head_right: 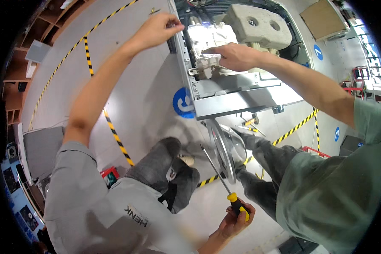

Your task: The person disassembles the top and front components of a washing machine by hand and with a screwdriver, removes the detergent drawer, and works on the internal wiring and structural screws.

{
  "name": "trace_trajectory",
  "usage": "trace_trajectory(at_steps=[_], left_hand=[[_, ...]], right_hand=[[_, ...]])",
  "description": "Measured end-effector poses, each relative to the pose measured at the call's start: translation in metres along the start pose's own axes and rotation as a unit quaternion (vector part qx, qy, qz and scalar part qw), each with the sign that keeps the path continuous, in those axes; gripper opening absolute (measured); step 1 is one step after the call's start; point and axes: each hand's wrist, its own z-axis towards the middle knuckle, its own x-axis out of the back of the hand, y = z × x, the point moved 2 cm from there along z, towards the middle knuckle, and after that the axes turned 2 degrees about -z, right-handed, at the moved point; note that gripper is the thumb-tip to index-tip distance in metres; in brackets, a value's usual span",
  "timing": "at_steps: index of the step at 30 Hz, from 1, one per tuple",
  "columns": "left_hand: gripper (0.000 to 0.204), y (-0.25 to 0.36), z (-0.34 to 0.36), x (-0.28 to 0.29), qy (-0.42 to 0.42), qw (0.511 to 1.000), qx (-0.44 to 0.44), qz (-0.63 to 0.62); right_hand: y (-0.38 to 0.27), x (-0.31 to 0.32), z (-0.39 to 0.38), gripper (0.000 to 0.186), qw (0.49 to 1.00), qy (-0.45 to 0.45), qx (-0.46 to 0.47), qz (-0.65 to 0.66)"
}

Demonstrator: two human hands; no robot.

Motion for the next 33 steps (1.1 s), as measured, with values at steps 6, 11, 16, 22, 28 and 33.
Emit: trace_trajectory(at_steps=[6, 11, 16, 22, 28, 33], left_hand=[[0.025, -0.02, -0.023, -0.001, -0.017, 0.996, 0.075, -0.036], [0.02, -0.034, 0.009, -0.018, -0.031, 0.996, 0.041, -0.077], [0.012, -0.025, 0.037, -0.031, -0.115, 0.982, -0.012, -0.149], [0.011, 0.002, 0.057, -0.054, -0.231, 0.943, -0.188, -0.149], [0.014, 0.019, 0.068, -0.077, -0.334, 0.901, -0.272, -0.05], [0.012, 0.021, 0.074, -0.085, -0.348, 0.883, -0.312, -0.047]], right_hand=[[-0.065, -0.059, -0.008, 0.041, 0.995, 0.004, -0.058, -0.079], [-0.086, -0.135, -0.004, 0.034, 0.991, 0.065, -0.068, -0.096], [-0.096, -0.2, -0.005, 0.033, 0.986, 0.119, -0.07, -0.096], [-0.11, -0.24, -0.006, 0.034, 0.978, 0.179, -0.066, -0.087], [-0.124, -0.248, -0.024, 0.032, 0.973, 0.199, -0.056, -0.105], [-0.129, -0.244, -0.042, 0.029, 0.959, 0.264, -0.039, -0.097]])
